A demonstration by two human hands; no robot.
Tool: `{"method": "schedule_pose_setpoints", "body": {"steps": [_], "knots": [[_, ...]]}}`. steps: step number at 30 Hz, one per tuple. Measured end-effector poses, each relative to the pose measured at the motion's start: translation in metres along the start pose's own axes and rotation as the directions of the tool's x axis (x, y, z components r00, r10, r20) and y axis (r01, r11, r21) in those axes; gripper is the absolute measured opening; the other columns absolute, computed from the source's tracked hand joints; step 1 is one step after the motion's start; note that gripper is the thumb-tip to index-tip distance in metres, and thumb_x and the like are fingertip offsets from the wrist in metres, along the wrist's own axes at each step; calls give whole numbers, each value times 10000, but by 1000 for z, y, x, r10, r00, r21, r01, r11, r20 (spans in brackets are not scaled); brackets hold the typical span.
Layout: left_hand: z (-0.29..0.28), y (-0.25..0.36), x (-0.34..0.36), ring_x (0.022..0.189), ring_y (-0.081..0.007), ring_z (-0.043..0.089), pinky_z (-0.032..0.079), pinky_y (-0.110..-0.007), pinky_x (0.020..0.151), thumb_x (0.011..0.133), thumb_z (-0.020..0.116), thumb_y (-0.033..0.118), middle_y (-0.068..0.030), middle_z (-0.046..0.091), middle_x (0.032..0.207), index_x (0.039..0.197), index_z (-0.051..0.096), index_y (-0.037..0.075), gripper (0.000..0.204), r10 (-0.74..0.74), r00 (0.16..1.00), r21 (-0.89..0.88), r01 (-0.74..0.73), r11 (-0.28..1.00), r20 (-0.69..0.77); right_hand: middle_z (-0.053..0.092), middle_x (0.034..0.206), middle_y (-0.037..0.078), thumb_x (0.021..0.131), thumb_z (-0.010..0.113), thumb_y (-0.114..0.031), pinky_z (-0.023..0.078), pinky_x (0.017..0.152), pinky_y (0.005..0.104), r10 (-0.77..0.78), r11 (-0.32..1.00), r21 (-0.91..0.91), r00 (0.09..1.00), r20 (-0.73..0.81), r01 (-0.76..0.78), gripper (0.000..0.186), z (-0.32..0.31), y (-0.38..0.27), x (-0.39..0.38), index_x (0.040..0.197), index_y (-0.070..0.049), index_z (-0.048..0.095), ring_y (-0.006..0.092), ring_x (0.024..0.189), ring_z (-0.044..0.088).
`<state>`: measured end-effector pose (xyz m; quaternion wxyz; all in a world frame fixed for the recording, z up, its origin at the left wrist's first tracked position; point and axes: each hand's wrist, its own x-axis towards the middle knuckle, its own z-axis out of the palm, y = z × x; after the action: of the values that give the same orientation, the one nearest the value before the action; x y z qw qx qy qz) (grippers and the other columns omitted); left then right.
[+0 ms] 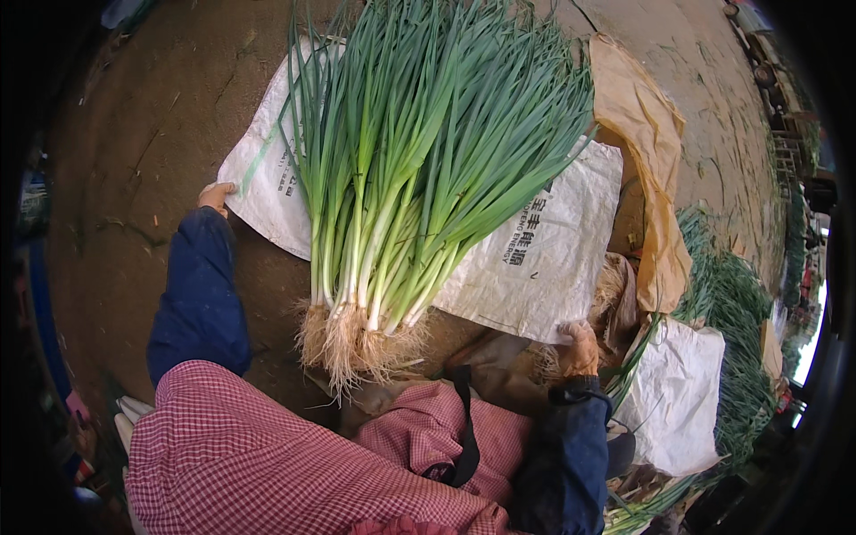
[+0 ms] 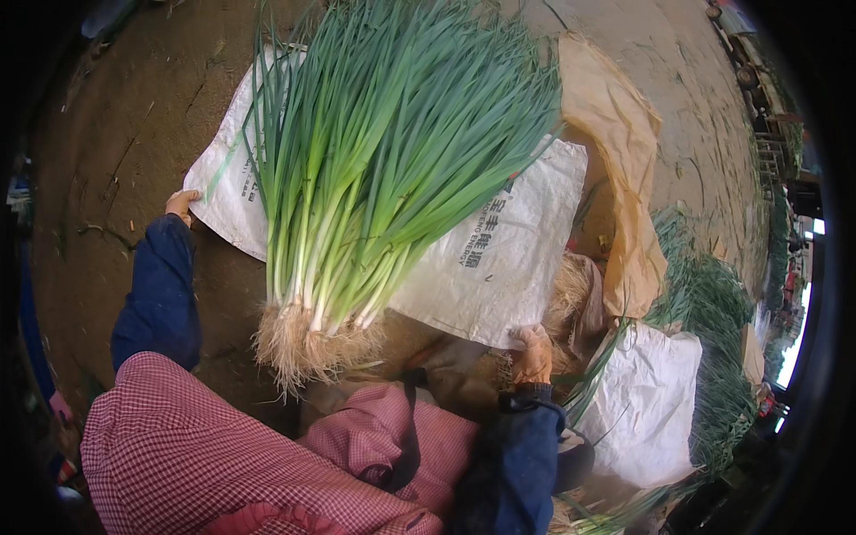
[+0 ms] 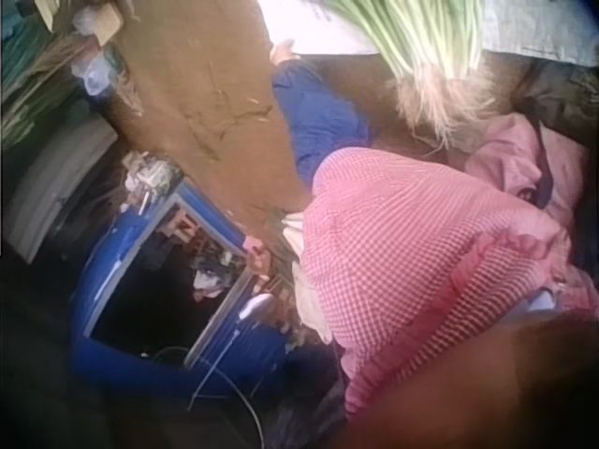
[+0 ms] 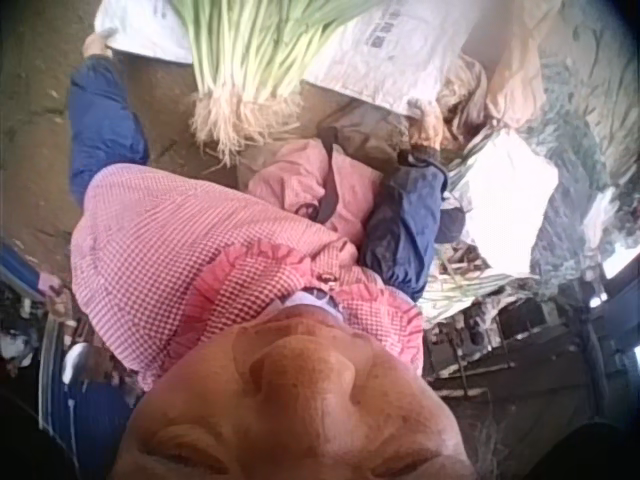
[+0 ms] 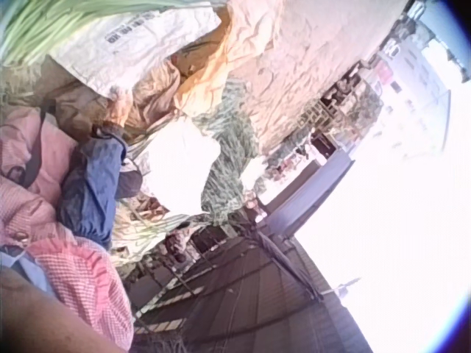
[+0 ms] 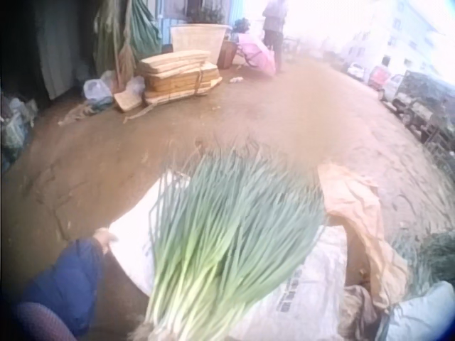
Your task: The person peels and cleans scallions by hand, removes outer leaves from individual stalks, gathers them into bunches, and unfolds packaging sheets on the ground.
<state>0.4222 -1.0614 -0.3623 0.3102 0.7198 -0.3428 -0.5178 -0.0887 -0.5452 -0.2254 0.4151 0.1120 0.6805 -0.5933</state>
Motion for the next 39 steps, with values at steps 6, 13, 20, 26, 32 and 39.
{"method": "schedule_pose_setpoints", "body": {"steps": [6, 13, 20, 26, 32, 39], "knots": [[113, 53, -209, 866, -162, 620, 476, -281, 861, 722, 606, -28, -59, 639, 947, 1030, 594, 5, 310, 236, 623, -435, 186, 881, 745, 603, 867, 83, 706, 519, -18, 492, 717, 296, -116, 993, 51, 977, 177, 108, 196, 72, -27, -29, 898, -4, 555, 186, 750, 581], [213, 24, -344, 1049, -163, 554, 441, -301, 922, 668, 709, 0, -78, 550, 1178, 1265, 429, -3, 660, -156, 335, 70, 254, 965, 929, 633, 831, 107, 787, 528, -20, 480, 681, 305, -291, 640, -492, 779, 556, 590, 246, 183, 5, -38, 1029, 21, 544, 176, 748, 610], [269, 22, -323, 876, -198, 597, 476, -294, 779, 733, 600, 145, -150, 633, 968, 1106, 545, -91, 445, -346, 517, 551, -318, 771, 783, 597, 847, 243, 793, 530, -85, 470, 671, 491, -340, 271, -671, 720, 605, 691, 248, 192, 55, -29, 1035, -31, 530, 432, 769, 583], [285, -22, -336, 921, -427, 573, 441, -444, 810, 774, 553, 287, -263, 613, 942, 953, 619, -8, 351, 260, 854, 503, -483, 717, 450, 600, 1046, 168, 801, 574, -59, 444, 858, 315, -255, 584, -413, 641, 723, 699, 415, 176, 29, -42, 1201, 10, 488, 249, 974, 577], [270, 21, -252, 814, -232, 568, 461, -330, 757, 790, 622, 152, -152, 611, 931, 1006, 582, -96, 331, 17, 908, -402, 168, 900, 418, 592, 1093, 102, 889, 522, -40, 454, 847, 256, -193, 948, -151, 885, 424, 280, 307, 36, -81, -137, 1174, 72, 501, 160, 949, 584], [169, 128, -211, 938, -301, 614, 494, -396, 869, 818, 588, 208, -176, 604, 1085, 1095, 559, -81, 401, 160, 886, -538, 113, 835, 435, 569, 855, 4, 876, 576, -216, 422, 640, 198, -360, 925, -44, 833, -420, 378, 366, -240, -143, -271, 1175, -9, 532, 99, 691, 515]]}}
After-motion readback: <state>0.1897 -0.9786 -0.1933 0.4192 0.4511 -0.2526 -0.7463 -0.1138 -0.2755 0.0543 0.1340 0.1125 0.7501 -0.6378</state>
